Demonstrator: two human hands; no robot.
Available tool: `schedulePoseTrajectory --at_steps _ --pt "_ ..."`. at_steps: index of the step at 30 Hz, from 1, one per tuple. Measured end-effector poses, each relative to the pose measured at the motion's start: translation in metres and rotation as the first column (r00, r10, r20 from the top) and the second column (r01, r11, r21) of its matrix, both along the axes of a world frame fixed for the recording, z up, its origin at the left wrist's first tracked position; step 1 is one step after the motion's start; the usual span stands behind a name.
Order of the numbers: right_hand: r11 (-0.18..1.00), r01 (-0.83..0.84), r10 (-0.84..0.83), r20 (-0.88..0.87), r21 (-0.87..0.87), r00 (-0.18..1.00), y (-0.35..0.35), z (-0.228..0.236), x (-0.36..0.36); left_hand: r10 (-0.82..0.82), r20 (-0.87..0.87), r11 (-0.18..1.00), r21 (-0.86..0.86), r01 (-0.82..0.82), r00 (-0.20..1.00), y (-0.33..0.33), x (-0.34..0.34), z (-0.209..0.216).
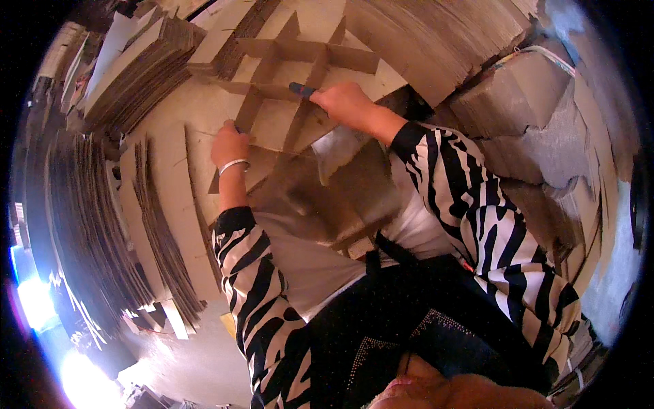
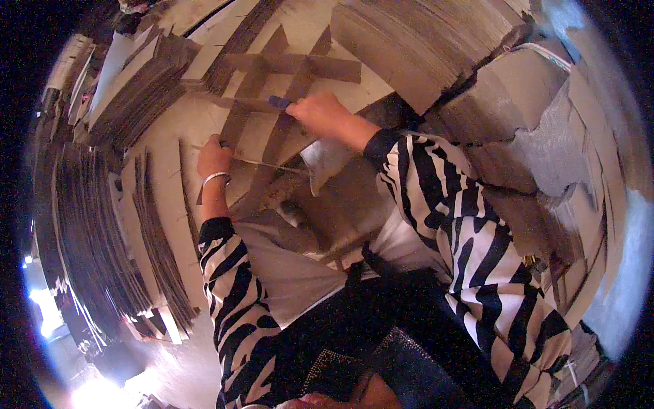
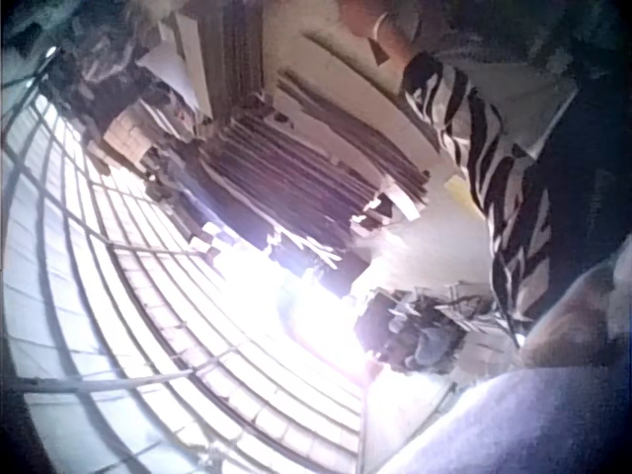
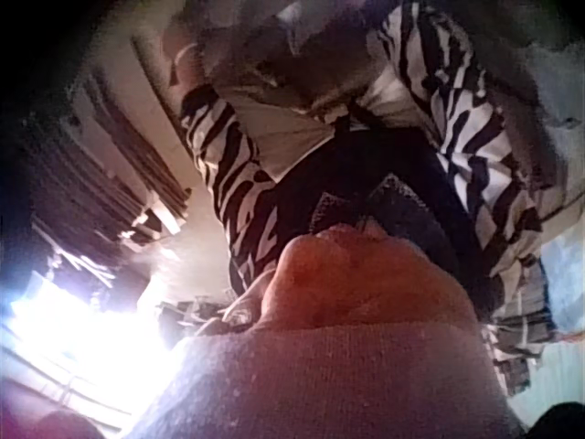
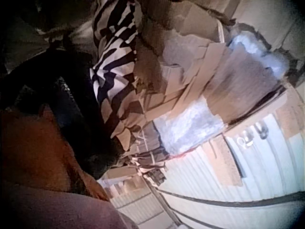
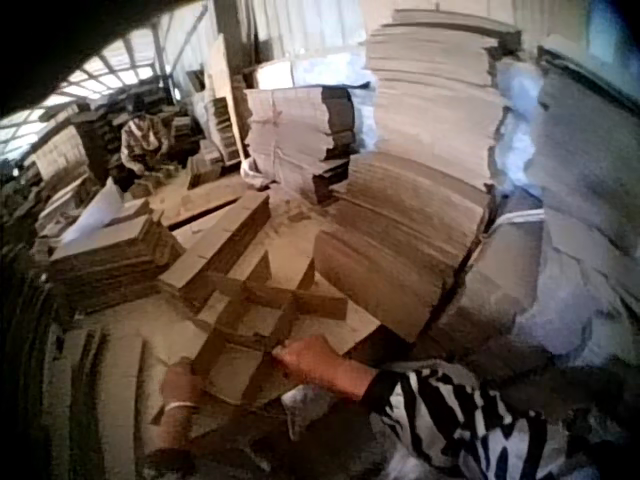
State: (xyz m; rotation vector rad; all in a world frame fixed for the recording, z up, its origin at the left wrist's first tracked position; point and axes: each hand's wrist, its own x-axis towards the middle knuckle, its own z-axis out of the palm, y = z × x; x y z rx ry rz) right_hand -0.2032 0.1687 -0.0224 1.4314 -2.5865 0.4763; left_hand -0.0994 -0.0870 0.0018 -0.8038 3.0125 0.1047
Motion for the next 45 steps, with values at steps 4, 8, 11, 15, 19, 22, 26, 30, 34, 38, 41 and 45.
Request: schedulePoseTrajectory --at_steps 4,8,11,15,19,22,26,30,34,38,41,45 --pt "0.99 0.125 -0.133 0.126 0.063 0.983 0.008 0.042 -0.001 -0.226 -0.509 0.965 -0.232 0.121 0.83 -0.022 0.013 -0.017" --pt "0.865 0.46 -0.48 -0.063 -0.201 0.875 0.036 0.051 -0.036 0.038 -0.264 0.999 -0.004 -0.04 0.964 -0.068 0.047 0.013" --pt "0.841 0.54 -0.509 0.283 -0.04 0.813 0.037 0.014 -0.053 -0.185 -0.034 0.972 0.14 0.188 0.982 -0.074 0.039 -0.018" --pt "0.949 0.268 -0.071 0.714 -0.167 0.696 -0.009 0.001 -0.022 -0.189 -0.217 0.846 0.459 0.271 0.958 0.073 0.026 -0.01" --pt "0.947 0.202 0.078 0.791 -0.248 0.607 -0.009 0.004 -0.024 -0.192 -0.327 0.815 0.472 0.335 0.926 0.116 0.032 -0.01" --pt "0.913 0.247 -0.019 0.573 -0.323 0.819 0.04 0.027 -0.051 0.032 -0.424 0.678 0.675 0.293 0.905 0.07 0.035 -0.016" --pt "0.779 0.611 -0.613 -0.036 0.139 0.79 0.116 0.067 -0.033 0.352 -0.402 0.301 0.904 0.305 0.845 0.013 0.076 0.034" --pt "0.726 0.618 -0.571 -0.237 0.3 0.786 0.178 0.003 -0.044 0.297 -0.639 0.81 0.562 0.168 0.71 -0.046 0.139 0.132" --pt "0.845 0.534 -0.529 -0.181 -0.023 0.829 0.207 -0.032 -0.084 -0.077 -0.718 0.951 -0.261 -0.165 0.692 -0.089 0.201 0.199" --pt "0.829 0.514 -0.557 -0.232 -0.222 0.798 0.213 -0.039 -0.106 -0.101 -0.338 0.722 -0.672 -0.165 0.936 -0.191 0.267 0.108" --pt "0.72 0.664 -0.656 0.112 -0.203 0.746 0.202 -0.01 -0.096 0.333 -0.011 0.788 -0.546 -0.284 0.943 -0.196 0.304 0.01" --pt "0.783 0.566 -0.56 0.105 -0.257 0.822 0.156 0.035 -0.065 0.317 -0.188 0.785 -0.498 -0.369 0.929 -0.195 0.336 -0.011"
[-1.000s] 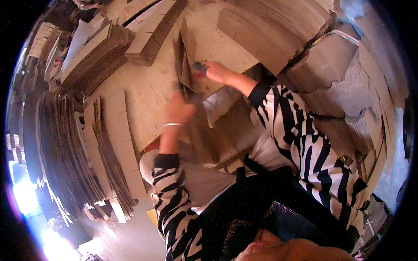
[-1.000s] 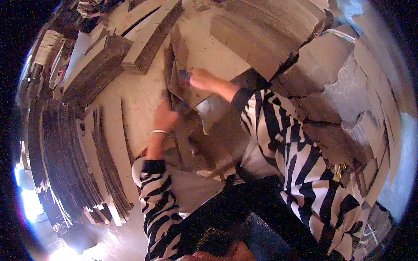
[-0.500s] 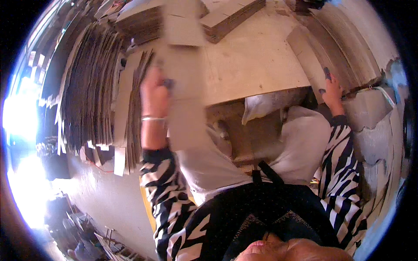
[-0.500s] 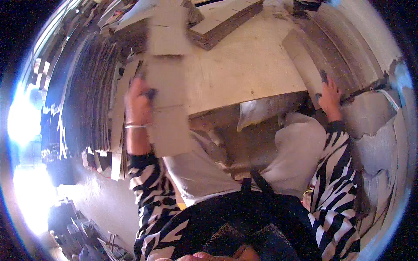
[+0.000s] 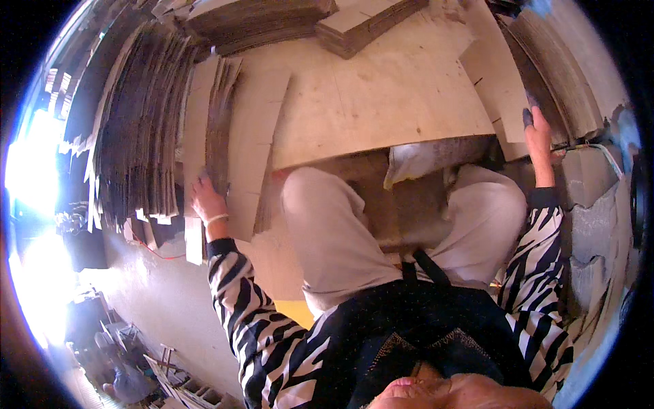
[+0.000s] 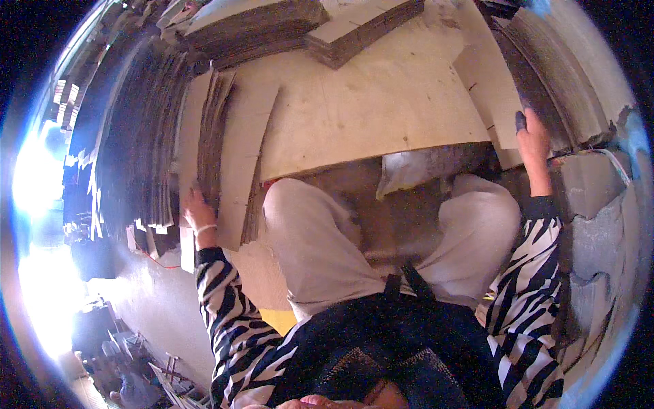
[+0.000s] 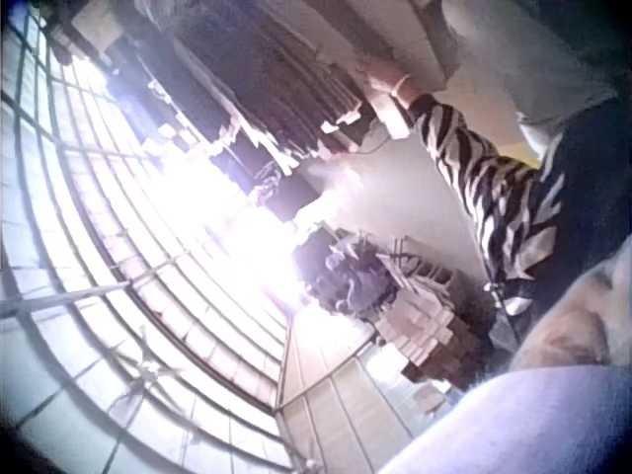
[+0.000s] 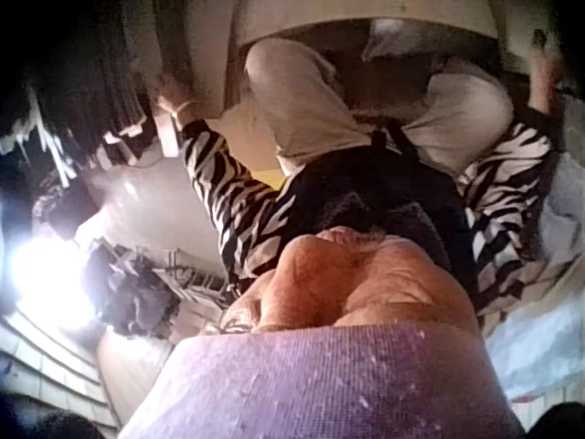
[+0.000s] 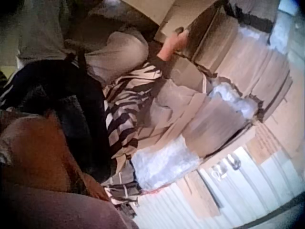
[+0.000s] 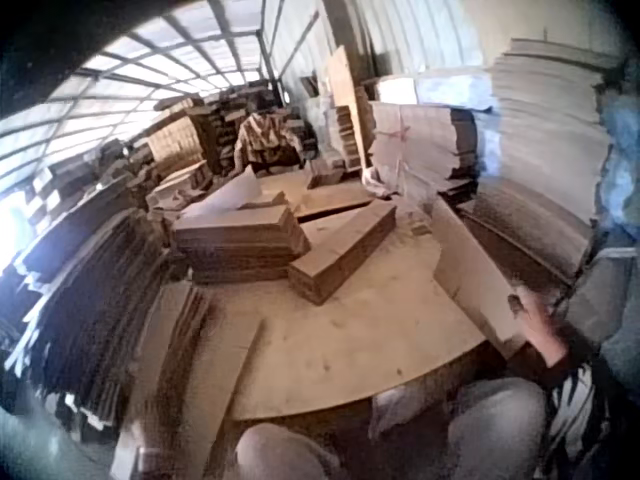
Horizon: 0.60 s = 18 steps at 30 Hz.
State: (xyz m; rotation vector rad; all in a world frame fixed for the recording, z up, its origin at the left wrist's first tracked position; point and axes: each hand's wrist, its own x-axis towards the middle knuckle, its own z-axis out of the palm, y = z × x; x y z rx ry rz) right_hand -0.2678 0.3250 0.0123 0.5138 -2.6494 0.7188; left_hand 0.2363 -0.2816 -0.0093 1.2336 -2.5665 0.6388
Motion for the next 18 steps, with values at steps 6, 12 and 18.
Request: schedulePoseTrajectory --at_steps 6,12,18 --pt "0.946 -0.32 0.317 0.054 0.044 0.947 -0.096 0.048 0.055 0.038 -0.007 0.984 0.176 -0.036 0.999 0.04 -0.057 0.057" --pt "0.769 -0.468 0.393 0.255 0.435 0.883 -0.159 0.022 0.077 -0.207 0.082 0.957 0.222 0.185 0.975 0.093 -0.193 0.038" --pt "0.778 -0.529 0.416 0.352 0.339 0.838 -0.155 0.006 0.081 -0.02 0.1 0.998 0.069 0.013 0.995 0.066 -0.243 -0.04"
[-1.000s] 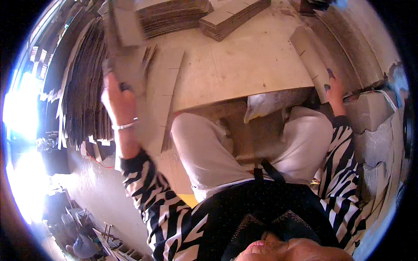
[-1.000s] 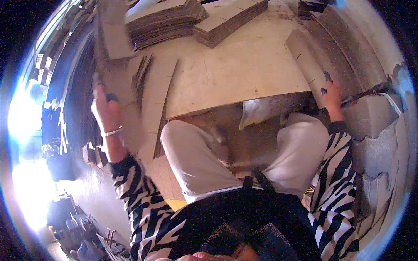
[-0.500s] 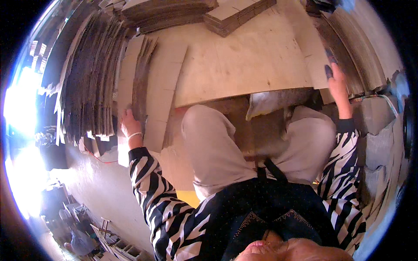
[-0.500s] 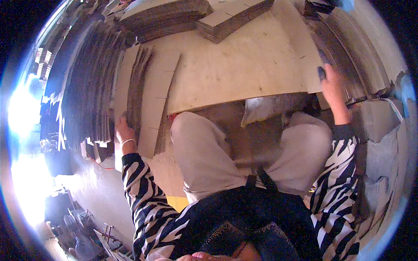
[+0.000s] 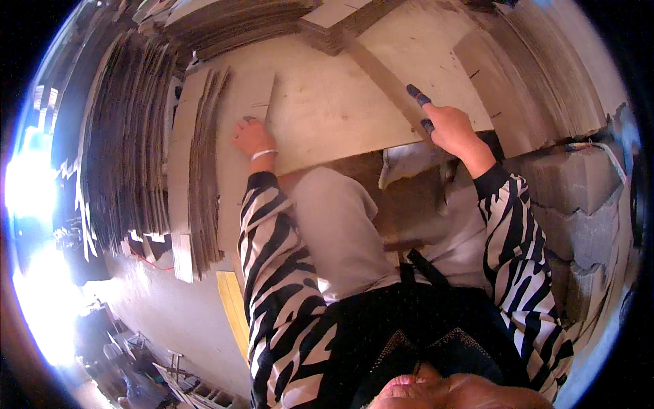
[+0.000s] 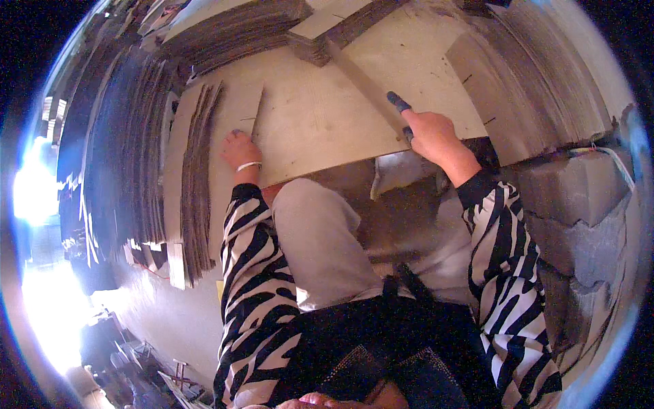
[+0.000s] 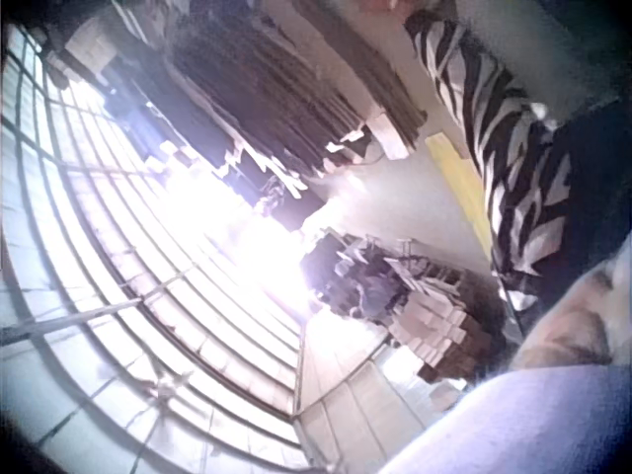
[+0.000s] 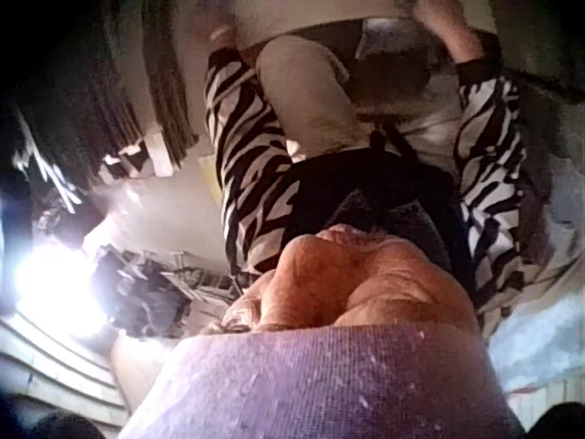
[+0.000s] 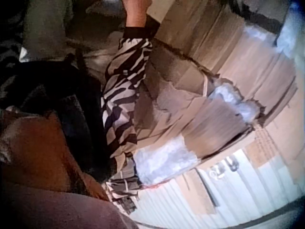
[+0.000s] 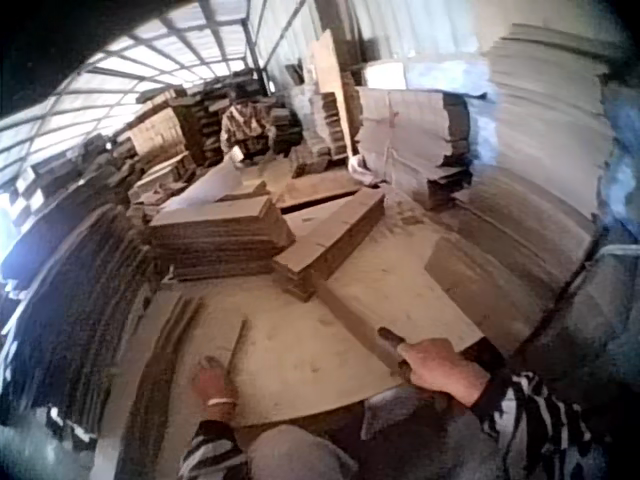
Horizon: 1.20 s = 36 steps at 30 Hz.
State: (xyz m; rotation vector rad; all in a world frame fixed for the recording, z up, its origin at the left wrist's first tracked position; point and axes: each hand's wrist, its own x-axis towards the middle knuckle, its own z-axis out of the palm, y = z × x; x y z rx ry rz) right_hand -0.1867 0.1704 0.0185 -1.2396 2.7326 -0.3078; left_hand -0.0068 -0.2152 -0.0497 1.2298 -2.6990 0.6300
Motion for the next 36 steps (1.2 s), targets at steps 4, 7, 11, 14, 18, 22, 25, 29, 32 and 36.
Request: schedulePoseTrajectory --at_steps 4,7,11,14,18,22,25,29,32,36 --pt "0.999 -0.041 0.041 0.0 0.009 0.999 0.0 0.001 0.002 -0.199 -0.063 0.977 0.058 0.203 0.978 -0.005 0.007 -0.003" --pt "0.997 -0.058 0.054 -0.077 -0.044 0.996 -0.011 0.018 0.009 -0.293 -0.229 0.931 0.155 0.332 0.928 -0.022 0.015 0.008" --pt "0.907 -0.229 0.201 -0.116 -0.354 0.973 -0.033 0.002 0.026 -0.074 -0.495 0.878 0.38 0.292 0.866 -0.006 0.024 0.019" --pt "0.848 -0.264 0.204 -0.177 -0.459 0.963 -0.033 0.026 0.039 0.008 -0.611 0.672 0.59 0.448 0.792 0.034 -0.007 -0.011" --pt "0.806 -0.263 0.216 -0.15 -0.53 0.965 -0.045 0.019 0.048 0.137 -0.679 0.426 0.698 0.576 0.721 0.095 -0.014 -0.037" --pt "0.902 -0.212 0.165 -0.155 -0.375 0.974 -0.035 0.0 0.033 -0.123 -0.767 0.464 0.517 0.72 0.63 0.119 -0.042 -0.034" --pt "0.928 -0.202 0.157 -0.163 -0.314 0.974 -0.035 -0.006 0.027 0.008 -0.738 0.445 0.607 0.658 0.675 0.096 -0.04 -0.029" --pt "0.922 -0.228 0.163 -0.221 -0.312 0.962 -0.036 -0.012 0.027 0.199 -0.675 0.336 0.728 0.597 0.711 0.116 -0.042 -0.009" --pt "0.934 -0.218 0.159 -0.216 -0.284 0.963 -0.035 -0.011 0.026 0.078 -0.653 0.392 0.715 0.579 0.753 0.143 -0.044 0.024" --pt "0.986 -0.155 0.148 -0.111 -0.059 0.983 -0.034 -0.011 0.021 -0.045 -0.71 0.398 0.632 0.664 0.703 0.174 -0.052 0.024"
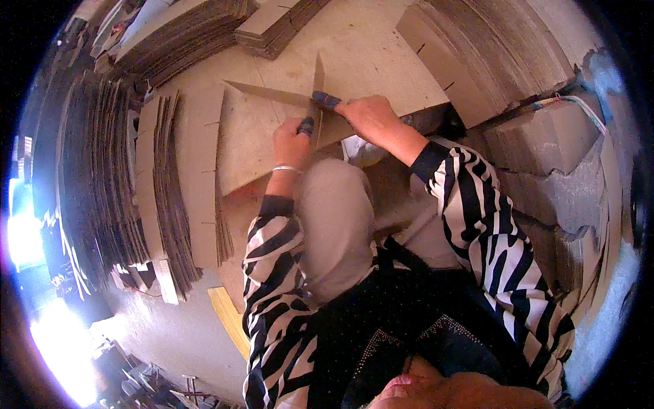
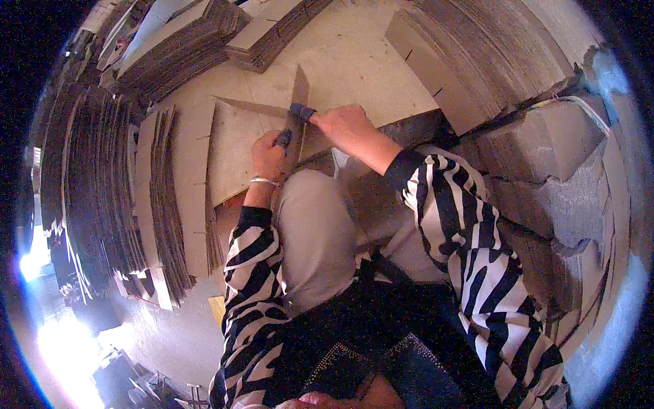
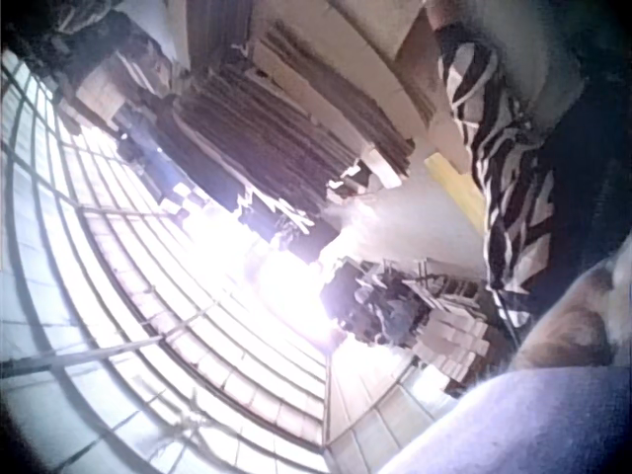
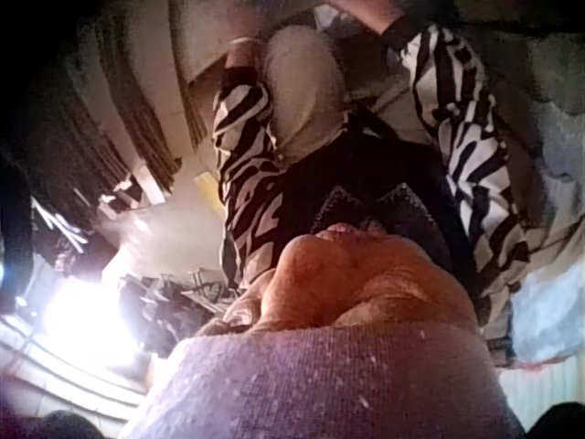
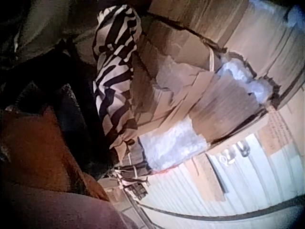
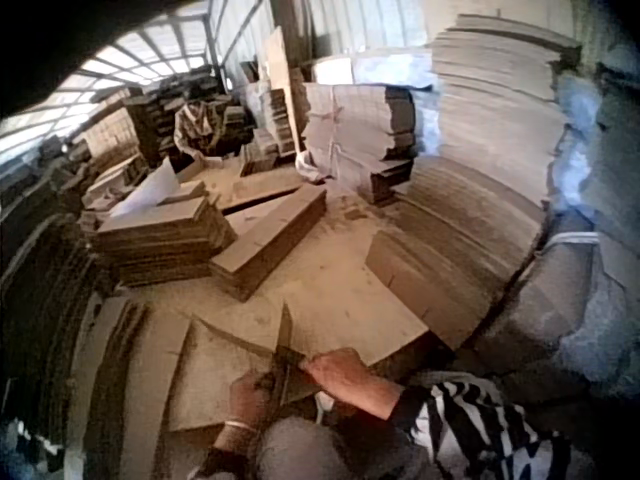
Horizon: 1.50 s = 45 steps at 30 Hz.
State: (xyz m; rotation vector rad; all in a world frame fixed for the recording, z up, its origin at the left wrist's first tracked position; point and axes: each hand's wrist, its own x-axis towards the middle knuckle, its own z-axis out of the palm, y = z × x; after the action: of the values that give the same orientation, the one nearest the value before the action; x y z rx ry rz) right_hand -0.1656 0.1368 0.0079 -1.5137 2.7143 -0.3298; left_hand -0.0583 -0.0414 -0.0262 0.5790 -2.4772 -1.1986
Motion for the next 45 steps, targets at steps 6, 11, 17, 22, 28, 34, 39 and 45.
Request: schedulePoseTrajectory --at_steps 6,11,17,22,28,34,39,45 --pt "1.0 0.005 -0.004 0.059 -0.022 0.998 -0.004 0.004 0.001 0.033 0.145 0.936 -0.352 0.021 0.989 -0.065 0.002 -0.017" --pt "0.999 0.045 -0.044 0.053 -0.018 0.998 -0.003 0.008 -0.001 0.652 0.284 0.492 -0.864 -0.108 0.703 -0.155 0.046 -0.011" --pt "0.998 0.055 -0.052 0.069 -0.032 0.996 0.0 0.01 -0.002 0.597 0.233 0.399 -0.917 -0.032 0.767 -0.161 0.063 -0.033" --pt "0.975 -0.107 0.107 -0.009 -0.193 0.994 -0.005 0.0 0.0 0.359 0.193 0.583 -0.811 -0.057 0.913 -0.178 0.073 -0.011" --pt "0.893 -0.254 0.204 -0.169 -0.371 0.964 -0.01 -0.006 0.004 0.225 0.034 0.972 0.057 -0.226 0.974 -0.111 0.024 -0.022" --pt "0.975 -0.12 0.106 -0.084 -0.185 0.991 -0.005 -0.001 0.001 0.172 0.003 0.983 0.059 -0.172 0.985 -0.099 0.011 -0.007" --pt "0.996 -0.047 0.045 -0.036 -0.074 0.998 0.01 0.006 -0.019 -0.122 0.01 0.983 -0.134 0.122 0.993 -0.093 -0.017 0.012" --pt "0.987 0.159 -0.159 0.046 0.014 0.986 -0.004 0.003 -0.072 -0.147 0.071 0.989 -0.021 0.149 0.987 -0.084 0.019 0.072"
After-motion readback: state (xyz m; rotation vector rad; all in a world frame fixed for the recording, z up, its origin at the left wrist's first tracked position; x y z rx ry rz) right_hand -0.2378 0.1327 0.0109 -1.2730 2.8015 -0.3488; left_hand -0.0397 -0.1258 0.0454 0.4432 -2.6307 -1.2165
